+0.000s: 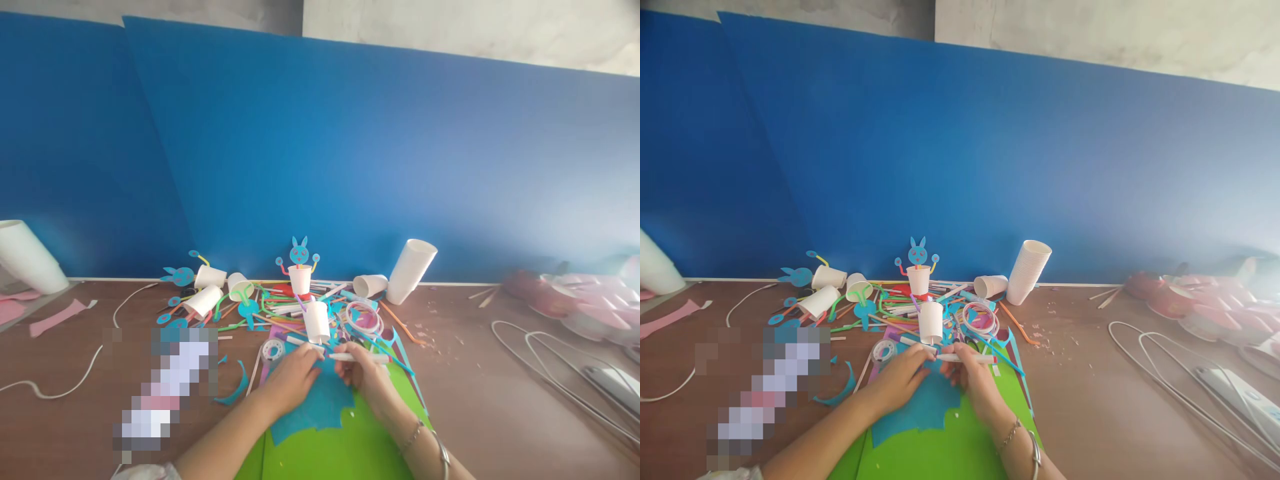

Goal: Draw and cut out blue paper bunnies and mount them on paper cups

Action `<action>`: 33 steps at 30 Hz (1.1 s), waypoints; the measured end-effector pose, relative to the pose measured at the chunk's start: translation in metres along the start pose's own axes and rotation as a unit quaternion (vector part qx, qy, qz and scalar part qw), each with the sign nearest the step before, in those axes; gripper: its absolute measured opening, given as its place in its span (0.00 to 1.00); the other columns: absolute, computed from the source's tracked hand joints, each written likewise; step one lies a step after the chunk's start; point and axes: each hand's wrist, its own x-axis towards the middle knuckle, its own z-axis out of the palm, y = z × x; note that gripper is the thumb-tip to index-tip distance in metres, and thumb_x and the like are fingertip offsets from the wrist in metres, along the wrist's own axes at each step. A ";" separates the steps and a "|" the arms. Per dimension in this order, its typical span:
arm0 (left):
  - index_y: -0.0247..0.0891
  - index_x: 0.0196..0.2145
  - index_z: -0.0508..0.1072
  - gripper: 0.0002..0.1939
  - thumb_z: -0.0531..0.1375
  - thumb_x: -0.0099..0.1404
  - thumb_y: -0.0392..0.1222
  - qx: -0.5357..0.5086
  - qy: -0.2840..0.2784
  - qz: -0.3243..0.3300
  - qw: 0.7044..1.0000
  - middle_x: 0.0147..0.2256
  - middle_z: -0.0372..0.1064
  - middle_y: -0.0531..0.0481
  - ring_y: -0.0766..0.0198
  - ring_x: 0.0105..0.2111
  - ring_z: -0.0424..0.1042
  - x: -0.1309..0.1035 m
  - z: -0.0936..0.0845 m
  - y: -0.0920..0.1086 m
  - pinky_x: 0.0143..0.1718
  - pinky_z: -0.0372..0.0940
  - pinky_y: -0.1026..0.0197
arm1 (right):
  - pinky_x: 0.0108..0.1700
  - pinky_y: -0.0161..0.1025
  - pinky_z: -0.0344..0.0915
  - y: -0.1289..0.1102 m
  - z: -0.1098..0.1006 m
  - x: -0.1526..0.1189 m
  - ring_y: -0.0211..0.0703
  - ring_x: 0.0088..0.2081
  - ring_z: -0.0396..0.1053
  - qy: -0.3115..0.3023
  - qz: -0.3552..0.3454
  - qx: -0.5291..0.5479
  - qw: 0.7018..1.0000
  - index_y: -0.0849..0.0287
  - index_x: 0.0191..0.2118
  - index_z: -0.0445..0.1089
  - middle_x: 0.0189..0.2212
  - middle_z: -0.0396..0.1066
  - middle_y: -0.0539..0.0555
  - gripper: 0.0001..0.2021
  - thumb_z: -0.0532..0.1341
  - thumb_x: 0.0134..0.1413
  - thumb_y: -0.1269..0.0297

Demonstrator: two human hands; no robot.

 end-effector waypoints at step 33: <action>0.39 0.45 0.72 0.17 0.46 0.68 0.35 -0.102 0.075 0.015 0.992 0.33 0.68 0.49 0.62 0.35 0.68 0.003 -0.001 -0.016 0.38 0.61 0.61 | 0.21 0.31 0.54 0.033 0.013 0.001 0.34 0.18 0.61 -0.027 -0.029 -0.316 0.948 0.56 0.20 0.57 0.13 0.62 0.43 0.12 0.63 0.44 0.67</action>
